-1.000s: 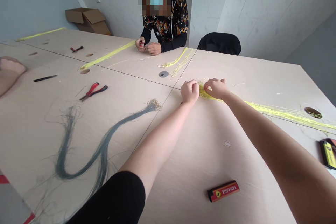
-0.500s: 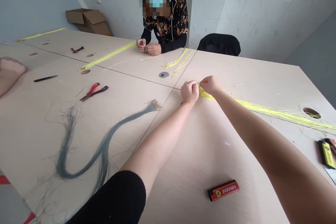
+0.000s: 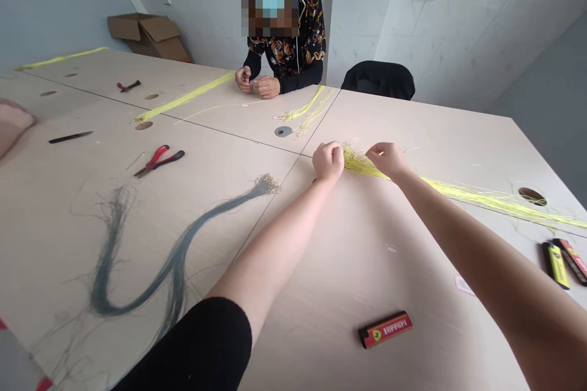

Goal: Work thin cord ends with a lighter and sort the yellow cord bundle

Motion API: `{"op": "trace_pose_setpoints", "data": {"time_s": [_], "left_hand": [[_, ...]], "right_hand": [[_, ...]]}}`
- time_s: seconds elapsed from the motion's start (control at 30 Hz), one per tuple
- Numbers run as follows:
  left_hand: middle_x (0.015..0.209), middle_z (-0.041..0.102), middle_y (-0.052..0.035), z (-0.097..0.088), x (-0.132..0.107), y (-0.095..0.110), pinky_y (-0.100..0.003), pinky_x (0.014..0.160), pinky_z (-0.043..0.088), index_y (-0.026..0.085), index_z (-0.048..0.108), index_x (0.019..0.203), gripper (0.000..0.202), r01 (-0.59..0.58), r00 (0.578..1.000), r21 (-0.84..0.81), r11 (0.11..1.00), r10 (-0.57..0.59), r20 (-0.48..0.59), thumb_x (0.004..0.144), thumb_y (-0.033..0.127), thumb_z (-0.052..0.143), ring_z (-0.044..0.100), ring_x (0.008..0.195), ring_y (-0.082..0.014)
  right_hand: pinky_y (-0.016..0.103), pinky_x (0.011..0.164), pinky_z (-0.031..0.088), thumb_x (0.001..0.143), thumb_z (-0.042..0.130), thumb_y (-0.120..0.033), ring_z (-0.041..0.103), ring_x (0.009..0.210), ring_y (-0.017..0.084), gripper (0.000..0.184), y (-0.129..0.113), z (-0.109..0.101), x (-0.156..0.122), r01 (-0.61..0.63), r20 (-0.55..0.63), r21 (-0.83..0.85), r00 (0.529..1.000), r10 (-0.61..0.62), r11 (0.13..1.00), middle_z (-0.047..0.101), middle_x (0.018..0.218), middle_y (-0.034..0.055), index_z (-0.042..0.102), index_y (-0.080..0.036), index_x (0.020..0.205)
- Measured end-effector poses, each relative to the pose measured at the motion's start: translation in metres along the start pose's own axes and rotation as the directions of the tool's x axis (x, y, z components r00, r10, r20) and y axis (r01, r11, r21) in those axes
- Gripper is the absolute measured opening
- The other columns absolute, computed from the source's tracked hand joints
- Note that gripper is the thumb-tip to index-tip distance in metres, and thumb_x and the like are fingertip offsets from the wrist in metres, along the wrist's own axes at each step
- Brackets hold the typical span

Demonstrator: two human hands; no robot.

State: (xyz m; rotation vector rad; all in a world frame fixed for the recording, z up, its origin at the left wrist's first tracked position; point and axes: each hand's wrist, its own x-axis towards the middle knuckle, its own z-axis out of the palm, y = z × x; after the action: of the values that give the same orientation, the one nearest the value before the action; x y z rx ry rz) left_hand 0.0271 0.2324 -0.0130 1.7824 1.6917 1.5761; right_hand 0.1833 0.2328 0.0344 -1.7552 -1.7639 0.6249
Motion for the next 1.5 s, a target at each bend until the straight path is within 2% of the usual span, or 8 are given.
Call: {"op": "trace_pose_setpoints", "data": {"time_s": [0.23,0.5,0.67,0.8,0.93,1.1,1.3,1.5], "left_hand": [[0.05,0.043,-0.0022,-0.002,0.001,0.002,-0.03,0.057,0.026,0.022,0.025,0.051,0.027,-0.053,0.999,0.025,0.998,0.054,-0.009,0.073,0.016,0.041,0.042,0.06,-0.0192],[0.051,0.048,-0.0033,-0.011,0.001,0.006,-0.031,0.058,0.025,0.022,0.029,0.049,0.025,-0.161,0.987,0.114,0.98,0.159,0.028,0.069,0.014,0.042,0.045,0.06,-0.0196],[0.054,0.053,-0.0047,-0.018,-0.007,0.034,-0.031,0.064,0.03,0.02,0.035,0.047,0.024,-0.315,0.918,0.236,0.919,0.232,0.322,0.065,0.016,0.049,0.051,0.068,-0.019],[0.06,0.057,-0.0047,-0.03,-0.009,0.061,-0.029,0.061,0.03,0.02,0.044,0.05,0.021,-0.292,0.915,0.284,0.913,0.18,0.362,0.071,0.017,0.045,0.053,0.069,-0.0177],[0.066,0.062,-0.0036,-0.049,-0.019,0.076,-0.027,0.054,0.028,0.02,0.055,0.063,0.025,-0.189,0.93,0.382,0.905,0.04,0.366,0.081,0.02,0.037,0.054,0.065,-0.0168],[0.088,0.071,-0.0014,-0.07,-0.064,0.082,-0.025,0.059,0.038,0.021,0.064,0.083,0.017,-0.209,0.874,0.441,0.873,-0.036,0.485,0.079,0.022,0.048,0.063,0.078,-0.0163],[0.108,0.069,-0.0044,-0.091,-0.111,0.076,-0.028,0.083,0.046,0.022,0.067,0.097,0.023,-0.385,0.779,0.453,0.804,0.02,0.626,0.08,0.019,0.051,0.062,0.102,-0.0194],[0.133,0.058,-0.0071,-0.101,-0.103,0.063,-0.036,0.107,0.037,0.02,0.062,0.116,0.034,-0.504,0.74,0.478,0.719,0.074,0.669,0.087,0.025,0.044,0.049,0.125,-0.0233]], "right_hand": [[0.029,0.065,0.044,0.074,0.051,-0.02,0.058,0.068,0.018,0.013,0.02,-0.026,-0.055,0.077,0.048,-0.081,0.996,-0.073,0.994,0.07,0.084,0.0057,0.064,-0.019,0.073],[0.034,0.071,0.05,0.08,0.051,-0.023,0.063,0.08,0.022,0.014,0.01,-0.058,-0.162,0.311,0.063,0.072,0.947,-0.316,0.947,0.068,0.085,0.0064,0.064,-0.023,0.078],[0.03,0.069,0.049,0.086,0.049,-0.026,0.063,0.082,0.019,0.016,-0.02,-0.099,-0.218,0.345,0.052,0.146,0.933,-0.355,0.927,0.068,0.089,0.0049,0.064,-0.022,0.082],[0.025,0.057,0.044,0.086,0.048,-0.026,0.061,0.076,0.016,0.018,-0.024,-0.12,-0.242,0.29,0.112,0.139,0.945,-0.306,0.947,0.068,0.085,0.004,0.064,-0.021,0.081],[0.026,0.06,0.044,0.086,0.047,-0.025,0.061,0.073,0.015,0.019,-0.019,-0.113,-0.257,0.303,0.154,0.142,0.933,-0.324,0.942,0.069,0.083,0.0035,0.065,-0.02,0.082],[0.025,0.064,0.043,0.082,0.046,-0.02,0.059,0.068,0.013,0.019,-0.007,-0.074,-0.268,0.362,0.161,0.156,0.909,-0.386,0.919,0.067,0.075,0.0024,0.065,-0.019,0.08],[0.026,0.056,0.036,0.078,0.045,-0.025,0.045,0.049,0.012,0.02,0.043,-0.047,-0.265,0.278,-0.092,0.064,0.958,-0.271,0.958,0.051,0.052,-0.0018,0.064,-0.018,0.078],[0.026,0.051,0.031,0.077,0.042,-0.037,0.042,0.049,0.013,0.028,0.074,-0.048,-0.255,0.17,-0.225,0.181,0.966,-0.128,0.969,0.05,0.052,0.0001,0.063,-0.017,0.074]]}}
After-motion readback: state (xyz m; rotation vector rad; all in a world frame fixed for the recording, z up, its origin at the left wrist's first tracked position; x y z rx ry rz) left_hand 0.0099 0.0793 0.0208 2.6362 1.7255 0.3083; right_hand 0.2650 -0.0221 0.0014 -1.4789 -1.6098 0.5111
